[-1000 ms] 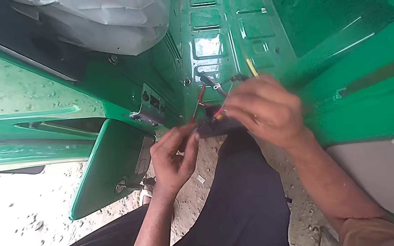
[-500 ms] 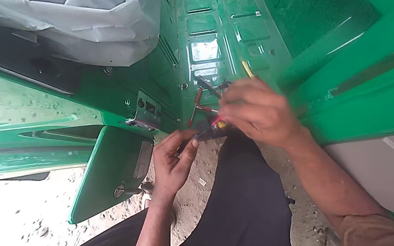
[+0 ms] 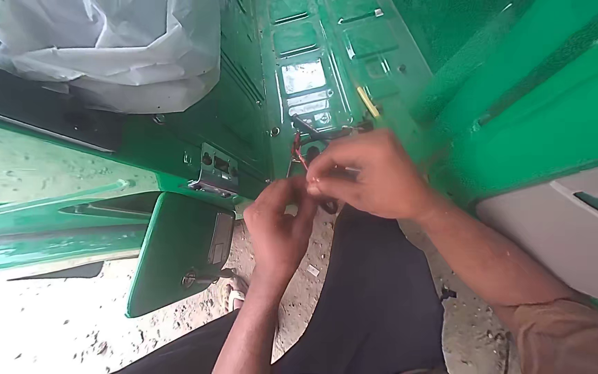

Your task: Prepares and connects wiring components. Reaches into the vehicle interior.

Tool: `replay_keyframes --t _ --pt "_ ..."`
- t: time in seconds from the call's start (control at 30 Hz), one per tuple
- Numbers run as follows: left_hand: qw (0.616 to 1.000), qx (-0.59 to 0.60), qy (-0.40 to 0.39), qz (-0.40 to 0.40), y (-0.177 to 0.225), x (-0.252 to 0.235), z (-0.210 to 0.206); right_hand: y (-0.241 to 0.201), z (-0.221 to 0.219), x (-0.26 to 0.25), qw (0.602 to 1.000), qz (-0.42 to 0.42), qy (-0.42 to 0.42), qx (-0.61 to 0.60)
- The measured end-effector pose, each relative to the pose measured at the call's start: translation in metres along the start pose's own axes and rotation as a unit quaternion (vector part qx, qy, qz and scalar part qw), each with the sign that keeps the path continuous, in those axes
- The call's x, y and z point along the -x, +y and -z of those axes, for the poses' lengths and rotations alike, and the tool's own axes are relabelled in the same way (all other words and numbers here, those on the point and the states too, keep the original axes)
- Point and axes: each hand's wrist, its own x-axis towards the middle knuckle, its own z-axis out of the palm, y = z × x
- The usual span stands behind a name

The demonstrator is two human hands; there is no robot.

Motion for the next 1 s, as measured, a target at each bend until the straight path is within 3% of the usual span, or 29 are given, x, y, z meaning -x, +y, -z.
replay_keyframes --t 0.1,0.17,0.33,0.43,0.53,0.63,0.73,0.9,1.0 --pt "0.973 0.227 -0.001 0.047 -0.008 0.005 0.004 0.01 0.0 0.0 0.99 -0.049 0.021 -0.132" --pt "0.953 0.298 -0.007 0.053 -0.017 0.007 0.013 0.016 0.002 0.001 0.989 -0.051 0.028 -0.134" --pt "0.939 0.342 -0.005 0.04 -0.027 0.013 0.023 0.016 -0.007 -0.006 0.993 -0.063 -0.075 0.062" --pt "0.935 0.355 0.002 0.029 -0.024 0.015 0.021 0.009 -0.019 -0.012 0.988 -0.089 -0.073 0.108" --pt "0.931 0.363 0.01 0.024 -0.019 0.014 0.021 0.005 -0.019 -0.014 0.995 -0.048 -0.058 0.072" --pt "0.924 0.381 0.019 0.031 -0.017 0.015 0.023 0.013 -0.014 -0.017 0.992 0.018 -0.122 0.029" --pt "0.908 0.411 0.05 0.055 -0.013 0.017 0.018 0.02 -0.009 -0.022 0.99 0.053 -0.131 -0.008" --pt "0.838 0.52 0.099 0.133 -0.001 0.016 0.015 0.017 -0.013 -0.017 0.991 0.054 -0.083 -0.085" --pt "0.794 0.572 0.111 0.171 0.007 0.015 0.015 0.013 -0.012 -0.015 0.996 0.057 -0.057 -0.044"
